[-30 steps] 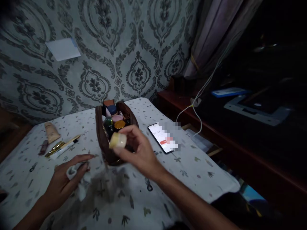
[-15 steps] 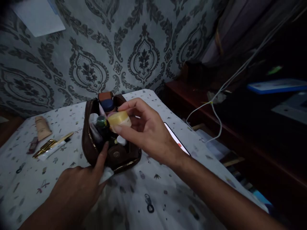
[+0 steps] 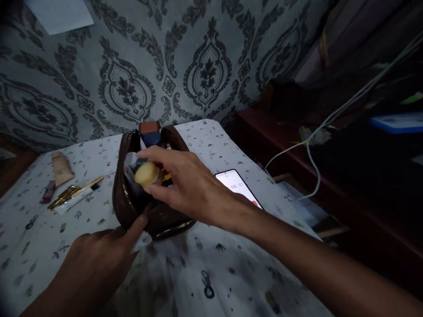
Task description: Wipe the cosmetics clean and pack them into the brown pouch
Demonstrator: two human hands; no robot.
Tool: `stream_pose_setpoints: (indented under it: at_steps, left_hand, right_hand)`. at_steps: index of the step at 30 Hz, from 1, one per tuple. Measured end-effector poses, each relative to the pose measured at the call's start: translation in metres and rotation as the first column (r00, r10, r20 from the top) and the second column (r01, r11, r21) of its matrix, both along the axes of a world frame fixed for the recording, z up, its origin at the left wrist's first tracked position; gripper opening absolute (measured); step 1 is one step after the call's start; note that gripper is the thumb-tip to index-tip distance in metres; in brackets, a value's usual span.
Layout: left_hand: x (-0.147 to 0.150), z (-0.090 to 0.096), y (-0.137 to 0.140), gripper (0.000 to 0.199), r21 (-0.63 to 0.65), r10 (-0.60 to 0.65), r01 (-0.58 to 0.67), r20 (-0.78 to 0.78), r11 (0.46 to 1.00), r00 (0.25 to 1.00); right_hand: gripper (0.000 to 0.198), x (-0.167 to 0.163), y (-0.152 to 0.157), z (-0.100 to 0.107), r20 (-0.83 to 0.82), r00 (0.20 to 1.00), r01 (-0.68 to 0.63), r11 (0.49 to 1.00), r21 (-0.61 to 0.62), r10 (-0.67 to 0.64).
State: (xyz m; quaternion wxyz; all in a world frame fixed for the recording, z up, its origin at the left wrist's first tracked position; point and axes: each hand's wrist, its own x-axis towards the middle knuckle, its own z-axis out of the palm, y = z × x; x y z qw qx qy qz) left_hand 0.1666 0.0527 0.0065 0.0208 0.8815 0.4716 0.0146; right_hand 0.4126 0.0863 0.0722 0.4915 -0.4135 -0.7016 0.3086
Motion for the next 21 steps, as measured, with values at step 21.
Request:
stream_pose_setpoints:
  at_steps: [21]
  left_hand:
    - [0.023,0.025,-0.004,0.067,-0.067,-0.072,0.057,-0.260,0.996,0.963]
  right_hand:
    - [0.014,-0.023,0.025,0.004,0.719,0.662,-0.255,0.966,-0.051,0.213]
